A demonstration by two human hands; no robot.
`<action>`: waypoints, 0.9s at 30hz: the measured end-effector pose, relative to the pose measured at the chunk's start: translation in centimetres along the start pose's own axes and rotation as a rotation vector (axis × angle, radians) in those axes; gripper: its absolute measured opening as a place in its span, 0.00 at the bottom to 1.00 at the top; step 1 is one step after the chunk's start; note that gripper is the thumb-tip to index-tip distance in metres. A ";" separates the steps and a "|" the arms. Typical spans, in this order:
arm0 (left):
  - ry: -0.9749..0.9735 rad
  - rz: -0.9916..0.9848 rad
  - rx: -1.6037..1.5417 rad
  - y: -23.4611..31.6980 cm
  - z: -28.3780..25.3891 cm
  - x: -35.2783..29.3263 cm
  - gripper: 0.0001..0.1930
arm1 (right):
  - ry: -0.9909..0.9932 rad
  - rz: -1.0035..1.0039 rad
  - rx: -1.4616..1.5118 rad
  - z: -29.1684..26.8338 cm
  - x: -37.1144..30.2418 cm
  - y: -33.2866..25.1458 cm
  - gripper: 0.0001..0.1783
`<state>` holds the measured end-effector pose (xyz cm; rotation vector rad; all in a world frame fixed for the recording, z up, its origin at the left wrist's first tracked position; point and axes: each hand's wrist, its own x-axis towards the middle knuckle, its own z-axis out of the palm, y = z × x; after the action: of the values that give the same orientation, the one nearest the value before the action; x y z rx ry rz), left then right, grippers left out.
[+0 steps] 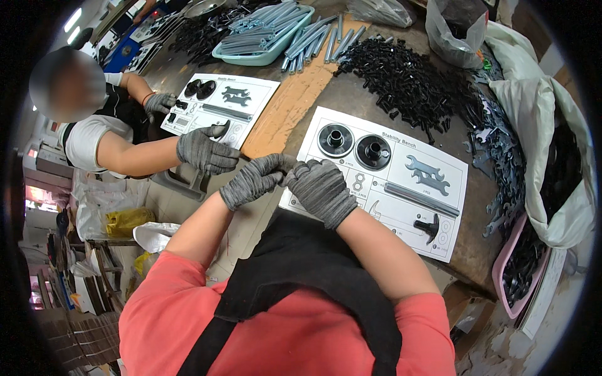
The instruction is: The person picks small metal hardware pieces from piles on a table and places them into designated slots on a cardboard packaging insert. The person repeatedly picks bolts, nuts, and washers and arranges them on the insert, then lifts the completed insert from the table.
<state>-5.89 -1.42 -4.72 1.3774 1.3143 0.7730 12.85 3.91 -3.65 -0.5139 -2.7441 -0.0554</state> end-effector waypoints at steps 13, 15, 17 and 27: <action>-0.020 0.454 0.511 0.5 2.1 -0.4 0.28 | -0.188 0.274 0.151 -0.4 -4.6 -1.1 0.08; -0.002 0.470 0.603 1.0 2.6 0.3 0.24 | -0.175 0.282 0.108 -0.1 -4.5 -1.4 0.08; 0.033 0.511 0.653 1.0 3.1 0.7 0.22 | -0.174 0.289 0.115 -0.2 -4.6 -1.3 0.08; -0.035 0.339 0.544 1.2 3.0 0.4 0.22 | -0.141 0.308 0.147 -0.1 -5.6 -0.9 0.10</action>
<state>-2.61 -1.57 -4.50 2.0761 1.3344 0.6270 17.48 1.13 -5.51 -0.9209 -2.7402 0.2655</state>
